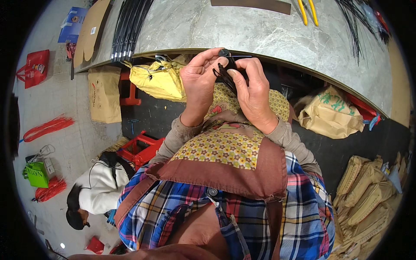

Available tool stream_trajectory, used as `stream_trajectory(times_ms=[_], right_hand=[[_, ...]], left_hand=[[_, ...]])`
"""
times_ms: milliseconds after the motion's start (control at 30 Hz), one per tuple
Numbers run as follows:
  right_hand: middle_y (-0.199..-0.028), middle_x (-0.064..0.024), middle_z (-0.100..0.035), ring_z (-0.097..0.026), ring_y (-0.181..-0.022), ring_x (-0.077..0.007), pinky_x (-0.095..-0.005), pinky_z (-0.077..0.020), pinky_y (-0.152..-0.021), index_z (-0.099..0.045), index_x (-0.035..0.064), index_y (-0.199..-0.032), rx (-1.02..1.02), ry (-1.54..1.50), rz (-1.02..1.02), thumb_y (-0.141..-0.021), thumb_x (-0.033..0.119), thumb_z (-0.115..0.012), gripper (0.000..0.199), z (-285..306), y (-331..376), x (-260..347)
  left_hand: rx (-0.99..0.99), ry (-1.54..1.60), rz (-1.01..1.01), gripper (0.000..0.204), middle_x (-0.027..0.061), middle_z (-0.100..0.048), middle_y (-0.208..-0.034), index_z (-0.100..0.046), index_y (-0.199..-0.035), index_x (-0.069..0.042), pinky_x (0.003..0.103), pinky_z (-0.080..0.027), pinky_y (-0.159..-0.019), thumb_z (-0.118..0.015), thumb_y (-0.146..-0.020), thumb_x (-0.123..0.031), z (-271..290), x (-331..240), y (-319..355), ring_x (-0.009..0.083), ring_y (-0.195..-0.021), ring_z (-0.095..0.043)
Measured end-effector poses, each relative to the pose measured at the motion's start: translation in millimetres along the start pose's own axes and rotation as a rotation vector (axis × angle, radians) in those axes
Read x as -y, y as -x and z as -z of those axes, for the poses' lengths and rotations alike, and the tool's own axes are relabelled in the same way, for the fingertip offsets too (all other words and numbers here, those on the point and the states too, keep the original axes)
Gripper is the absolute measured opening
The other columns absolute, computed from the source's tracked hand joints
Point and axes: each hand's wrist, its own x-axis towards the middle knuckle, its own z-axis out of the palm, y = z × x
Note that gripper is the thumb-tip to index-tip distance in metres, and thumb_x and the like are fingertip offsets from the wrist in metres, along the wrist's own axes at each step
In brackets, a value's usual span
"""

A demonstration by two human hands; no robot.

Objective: The recorder is bundling and cutting black cable ties at a manufacturing workstation.

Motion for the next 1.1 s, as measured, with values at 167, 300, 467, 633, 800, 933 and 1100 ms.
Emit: stream_trajectory(times_ms=[167, 300, 467, 633, 800, 933, 1100], right_hand=[[-0.101, -0.0033, -0.06, -0.055, -0.084, -0.0113, -0.0234, -0.0454, -0.075, -0.061, 0.0032, -0.104, -0.007, -0.013, -0.028, -0.09, -0.001, -0.068, 0.016, 3.6, -1.9, 10.6], [-0.102, -0.0045, -0.061, -0.056, -0.087, -0.0124, -0.0242, -0.0459, -0.079, -0.061, 0.0021, -0.104, 0.014, -0.256, -0.265, -0.089, -0.001, -0.068, 0.017, 11.5, -5.8, 11.8], [-0.103, -0.0052, -0.063, -0.056, -0.088, -0.012, -0.0244, -0.0462, -0.081, -0.061, 0.0014, -0.102, 0.134, -0.366, -0.384, -0.089, -0.002, -0.069, 0.016, 21.9, -12.6, 2.7], [-0.103, -0.0034, -0.063, -0.056, -0.087, -0.0097, -0.0228, -0.0467, -0.081, -0.062, 0.002, -0.099, 0.06, -0.141, -0.057, -0.089, -0.002, -0.07, 0.013, 16.0, -9.0, -1.3], [-0.102, -0.0037, -0.063, -0.057, -0.088, -0.0102, -0.0223, -0.0475, -0.081, -0.062, 0.002, -0.101, 0.096, -0.388, -0.244, -0.088, -0.002, -0.071, 0.017, 19.9, -11.7, 8.1], [-0.102, -0.0047, -0.062, -0.058, -0.089, -0.0105, -0.0224, -0.0482, -0.083, -0.061, 0.0016, -0.105, 0.015, -0.325, -0.299, -0.088, -0.003, -0.072, 0.021, 16.3, -13.1, 12.5], [-0.103, -0.0041, -0.061, -0.054, -0.091, -0.0096, -0.0213, -0.0447, -0.082, -0.06, 0.0023, -0.11, 0.021, -0.3, -0.326, -0.09, -0.002, -0.068, 0.022, 12.7, -13.2, 9.2]], left_hand=[[0.0, -0.026, -0.02, 0.026, 0.0077, -0.072, -0.093, -0.068, -0.114, 0.006, 0.016, -0.05, -0.07, -0.066, -0.088, 0.007, 2.2, 2.8, -0.9, 0.0065, -0.077, -0.062], [0.056, 0.029, 0.019, 0.026, 0.007, -0.071, -0.093, -0.068, -0.114, 0.006, 0.016, -0.05, -0.07, -0.066, -0.088, 0.007, 8.6, 2.5, -5.5, 0.0063, -0.077, -0.06], [0.09, 0.013, 0.033, 0.031, 0.0083, -0.072, -0.096, -0.068, -0.118, 0.006, 0.016, -0.047, -0.066, -0.068, -0.087, 0.006, 13.1, 4.8, -7.8, 0.007, -0.072, -0.058], [0.203, -0.013, 0.029, 0.03, 0.01, -0.073, -0.099, -0.067, -0.119, 0.006, 0.017, -0.048, -0.066, -0.067, -0.089, 0.004, 22.5, 4.7, -13.0, 0.0076, -0.072, -0.057], [0.32, 0.057, 0.074, 0.03, 0.0119, -0.073, -0.104, -0.067, -0.121, 0.006, 0.018, -0.049, -0.068, -0.066, -0.091, -0.001, 28.4, 5.0, -19.8, 0.0092, -0.075, -0.059], [0.239, 0.243, 0.203, 0.03, 0.0136, -0.072, -0.109, -0.066, -0.122, 0.005, 0.019, -0.05, -0.075, -0.064, -0.094, -0.002, 26.9, 9.3, -21.9, 0.0108, -0.083, -0.062], [0.07, 0.176, 0.167, 0.028, 0.0148, -0.072, -0.112, -0.066, -0.123, 0.004, 0.022, -0.05, -0.084, -0.06, -0.096, -0.001, 13.6, -3.2, -1.7, 0.0132, -0.091, -0.064]])
